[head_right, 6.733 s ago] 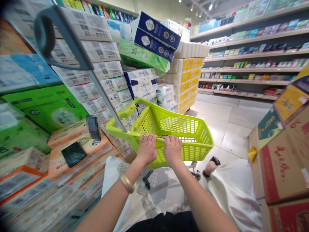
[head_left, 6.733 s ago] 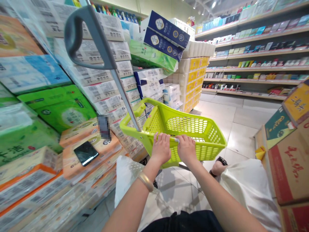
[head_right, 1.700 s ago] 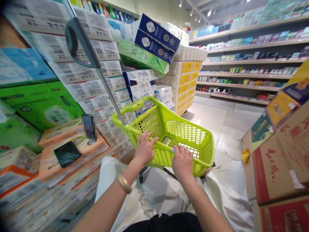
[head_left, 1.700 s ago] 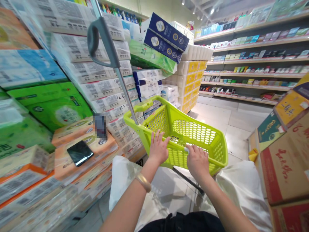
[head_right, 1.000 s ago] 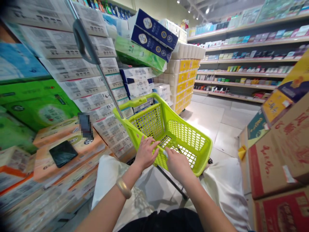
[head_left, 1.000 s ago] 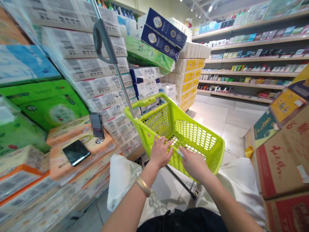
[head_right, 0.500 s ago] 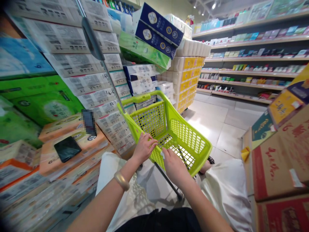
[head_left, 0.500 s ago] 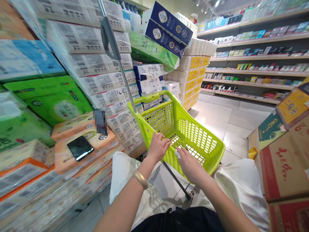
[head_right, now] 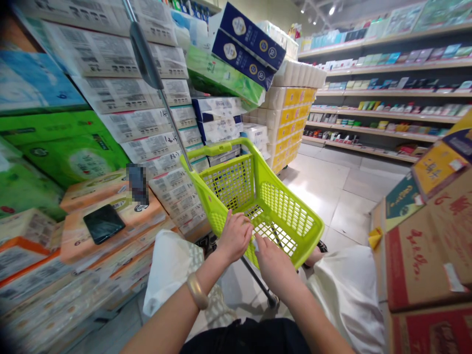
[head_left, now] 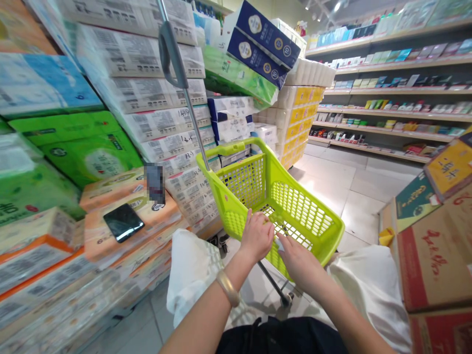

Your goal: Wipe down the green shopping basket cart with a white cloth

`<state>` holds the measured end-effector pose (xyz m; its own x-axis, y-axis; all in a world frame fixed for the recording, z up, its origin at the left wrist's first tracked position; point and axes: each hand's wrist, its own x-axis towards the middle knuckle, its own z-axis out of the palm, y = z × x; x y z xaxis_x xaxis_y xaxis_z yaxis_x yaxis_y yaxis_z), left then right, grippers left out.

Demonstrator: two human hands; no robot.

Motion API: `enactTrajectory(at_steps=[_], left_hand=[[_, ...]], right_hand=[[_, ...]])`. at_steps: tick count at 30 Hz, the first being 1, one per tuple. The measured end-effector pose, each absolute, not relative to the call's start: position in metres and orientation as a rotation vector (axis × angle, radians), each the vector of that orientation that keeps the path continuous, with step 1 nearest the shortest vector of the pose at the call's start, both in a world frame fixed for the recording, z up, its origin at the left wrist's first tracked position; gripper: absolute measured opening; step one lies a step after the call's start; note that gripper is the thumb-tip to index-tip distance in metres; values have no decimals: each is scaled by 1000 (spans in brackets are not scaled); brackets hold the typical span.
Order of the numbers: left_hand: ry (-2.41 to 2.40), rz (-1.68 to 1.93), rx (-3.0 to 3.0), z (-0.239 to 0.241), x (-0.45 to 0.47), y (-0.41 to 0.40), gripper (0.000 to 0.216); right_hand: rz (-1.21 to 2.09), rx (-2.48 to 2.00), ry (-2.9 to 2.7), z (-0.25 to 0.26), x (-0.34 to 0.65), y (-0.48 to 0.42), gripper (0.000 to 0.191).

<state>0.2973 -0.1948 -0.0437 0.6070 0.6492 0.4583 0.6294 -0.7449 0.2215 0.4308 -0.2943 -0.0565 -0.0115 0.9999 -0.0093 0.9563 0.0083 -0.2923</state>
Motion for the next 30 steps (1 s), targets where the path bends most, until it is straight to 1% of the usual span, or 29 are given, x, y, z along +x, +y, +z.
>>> enactTrajectory(at_steps=[4,10,19,25,30], left_hand=[[1093,796,2787,-48,296,-196,30],[1073,801,2778,-46,285,-188,29],[1082,771,2825,-48,281,-185,28],[1071,774,2804,-49,280,-184,28],[1073,783,2804,-47,284,-188,30]], right_hand=[[298,-2026,-2100,-55,423,-284,49],[302,-2069,-2059,-66,425,-312,47],[260,-2073,-2114,-45,400,-276,45],[183,-2130,-2048,-60,406,-304,46],[229,-2167,-2041,-52,405,-295,48]])
